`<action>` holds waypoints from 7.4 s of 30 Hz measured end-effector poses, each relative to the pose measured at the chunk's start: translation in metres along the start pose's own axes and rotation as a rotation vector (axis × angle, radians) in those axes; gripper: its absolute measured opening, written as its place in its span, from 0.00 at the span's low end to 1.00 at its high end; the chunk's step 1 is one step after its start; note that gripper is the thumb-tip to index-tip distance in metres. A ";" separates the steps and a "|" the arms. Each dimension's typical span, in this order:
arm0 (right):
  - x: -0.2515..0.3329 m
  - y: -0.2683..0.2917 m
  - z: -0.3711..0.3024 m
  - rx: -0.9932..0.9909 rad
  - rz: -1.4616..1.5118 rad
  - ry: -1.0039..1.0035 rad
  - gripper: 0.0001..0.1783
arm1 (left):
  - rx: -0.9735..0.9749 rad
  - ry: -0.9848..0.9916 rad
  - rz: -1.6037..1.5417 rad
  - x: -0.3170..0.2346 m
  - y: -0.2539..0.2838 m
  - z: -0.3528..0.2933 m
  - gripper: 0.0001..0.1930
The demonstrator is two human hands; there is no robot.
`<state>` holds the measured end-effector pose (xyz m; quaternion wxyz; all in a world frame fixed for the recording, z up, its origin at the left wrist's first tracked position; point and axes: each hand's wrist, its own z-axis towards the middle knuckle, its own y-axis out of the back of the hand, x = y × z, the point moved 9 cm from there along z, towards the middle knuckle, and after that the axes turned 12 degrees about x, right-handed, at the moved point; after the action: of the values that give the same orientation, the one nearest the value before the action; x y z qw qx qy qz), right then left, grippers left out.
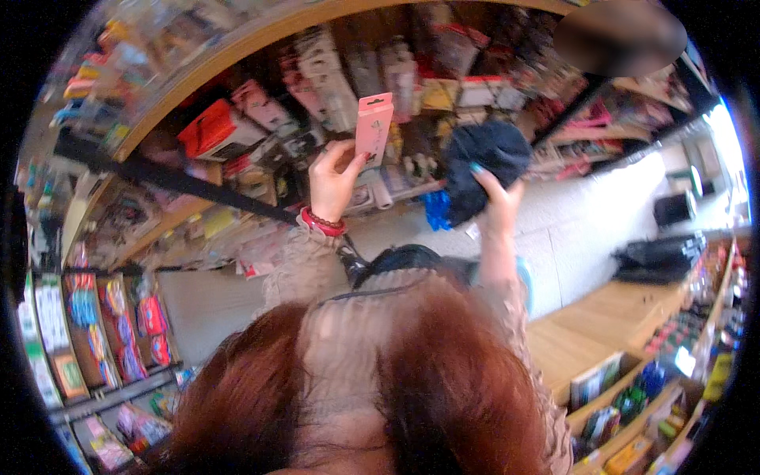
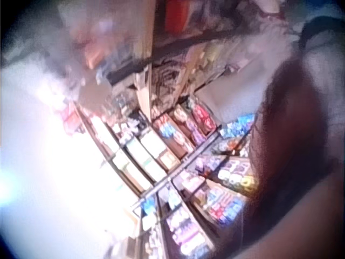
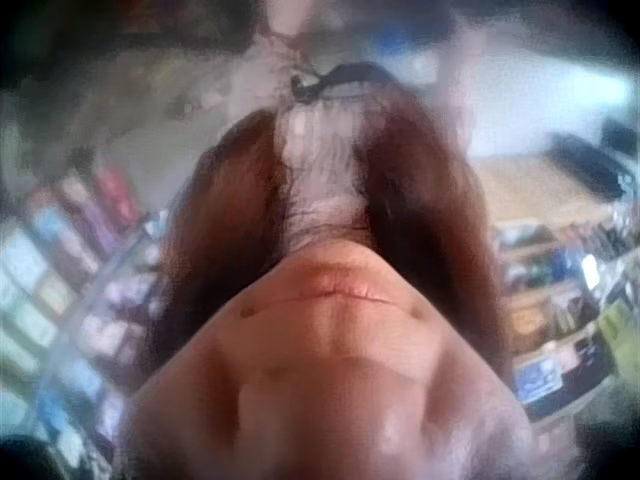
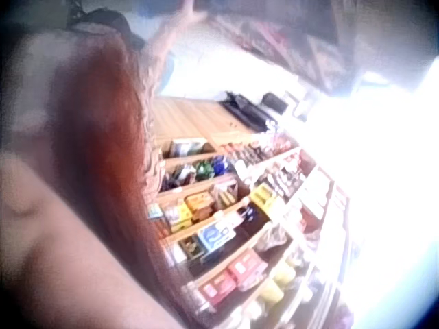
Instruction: The person wipes the packaging of various small retail items on a store shelf using a dark cloth. They pick up items such as pink and white boxes, wipe them, and place them back on the shelf. The person also wipes a blue plastic stool on the floor.
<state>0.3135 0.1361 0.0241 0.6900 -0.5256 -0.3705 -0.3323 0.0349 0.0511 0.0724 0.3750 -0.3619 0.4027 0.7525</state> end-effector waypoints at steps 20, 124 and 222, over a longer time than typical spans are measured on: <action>0.045 -0.071 0.018 0.035 0.077 0.034 0.13 | 0.243 -0.220 0.213 -0.059 -0.072 0.000 0.09; 0.006 0.093 -0.019 -0.354 -0.934 0.014 0.39 | -0.539 -0.103 -0.764 0.207 0.150 0.147 0.24; 0.003 -0.064 0.031 0.028 0.218 -0.011 0.18 | 0.405 0.174 -0.253 -0.029 -0.092 0.005 0.06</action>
<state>0.2556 0.1512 0.0632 0.7273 -0.5550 -0.3192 -0.2472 0.1259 0.0835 0.0683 0.4949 -0.3902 0.5275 0.5698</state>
